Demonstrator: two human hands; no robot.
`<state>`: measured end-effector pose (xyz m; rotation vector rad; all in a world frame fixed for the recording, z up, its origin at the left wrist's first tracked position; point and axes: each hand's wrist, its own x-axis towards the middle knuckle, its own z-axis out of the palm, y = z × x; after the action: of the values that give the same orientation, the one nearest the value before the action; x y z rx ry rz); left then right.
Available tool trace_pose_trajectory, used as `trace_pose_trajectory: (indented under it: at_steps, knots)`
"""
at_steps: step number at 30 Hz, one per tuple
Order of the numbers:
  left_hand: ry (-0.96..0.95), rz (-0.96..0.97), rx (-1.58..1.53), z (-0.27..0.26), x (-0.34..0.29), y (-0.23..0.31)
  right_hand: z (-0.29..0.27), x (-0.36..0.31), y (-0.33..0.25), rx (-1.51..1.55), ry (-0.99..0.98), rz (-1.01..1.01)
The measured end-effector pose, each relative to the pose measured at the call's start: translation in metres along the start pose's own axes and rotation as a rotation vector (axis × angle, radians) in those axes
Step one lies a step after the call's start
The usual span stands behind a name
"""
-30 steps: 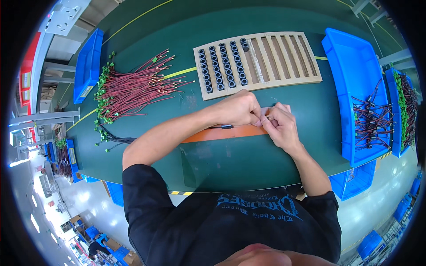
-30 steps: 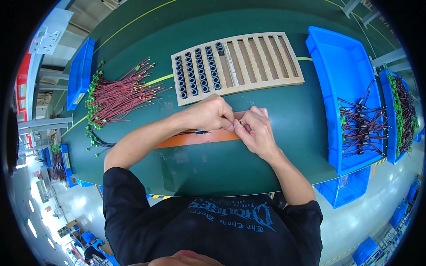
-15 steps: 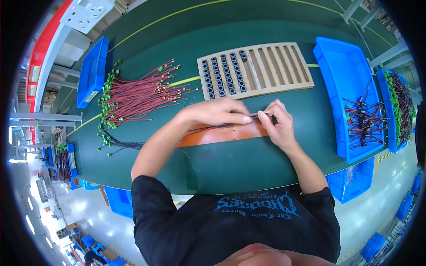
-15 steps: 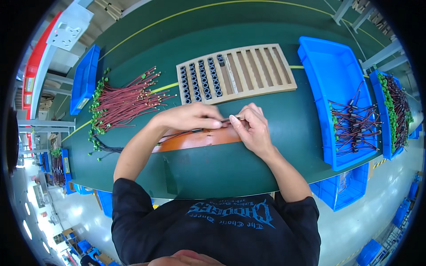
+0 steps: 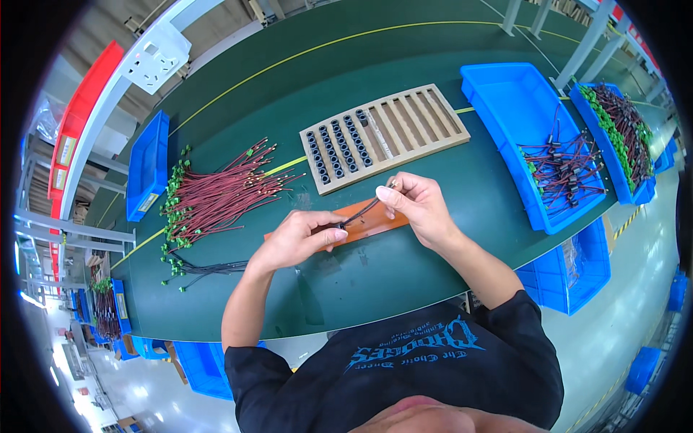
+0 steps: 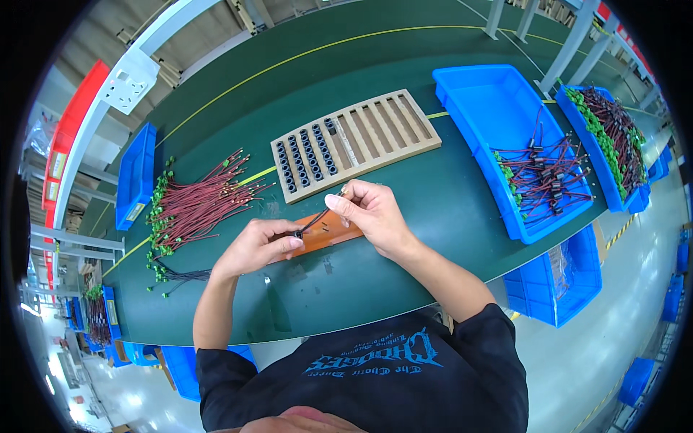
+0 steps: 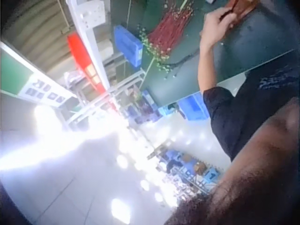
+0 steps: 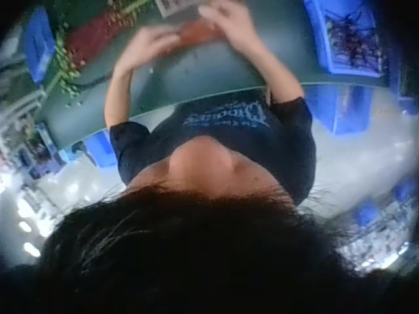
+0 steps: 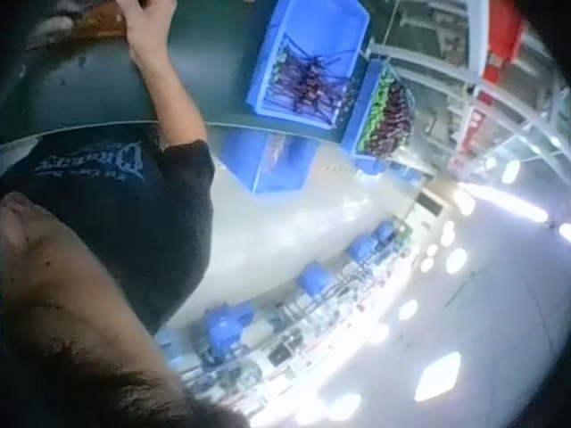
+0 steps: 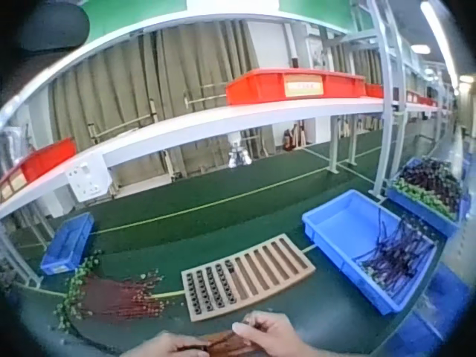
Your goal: The person assembles electrical wires by inserting them into a black cylindrical component and securing them with a green connector. They repeatedly pick up wires from a pile on the table, thread them through the component, and place the finished assembly into a blue bin.
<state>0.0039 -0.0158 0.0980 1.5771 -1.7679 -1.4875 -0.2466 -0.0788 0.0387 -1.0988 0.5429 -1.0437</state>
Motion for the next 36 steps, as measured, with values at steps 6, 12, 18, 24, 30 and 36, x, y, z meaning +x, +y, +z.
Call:
trace_pose_trajectory:
  at_steps: [6,12,18,24,30,36]
  knots:
    - [0.282,0.368,0.316,0.003,-0.018,0.026,0.011,0.0,-0.013,-0.022,0.088,-0.148]
    - [0.106,0.304,-0.127,0.062,0.021,0.05,-0.013,-0.008,-0.049,-0.151,0.265,-0.356]
    - [0.485,0.921,0.262,0.118,0.064,0.054,-0.085,-0.034,-0.188,-0.558,0.435,-0.508]
    - [0.427,0.943,0.39,0.122,0.049,-0.016,-0.153,-0.03,-0.265,-0.897,0.511,-0.68]
    - [0.422,0.809,0.388,0.108,0.031,-0.056,-0.277,-0.011,-0.247,-0.676,0.75,-0.43]
    - [0.442,0.817,0.45,0.107,0.029,-0.067,-0.4,-0.029,-0.216,-1.81,1.093,-0.393]
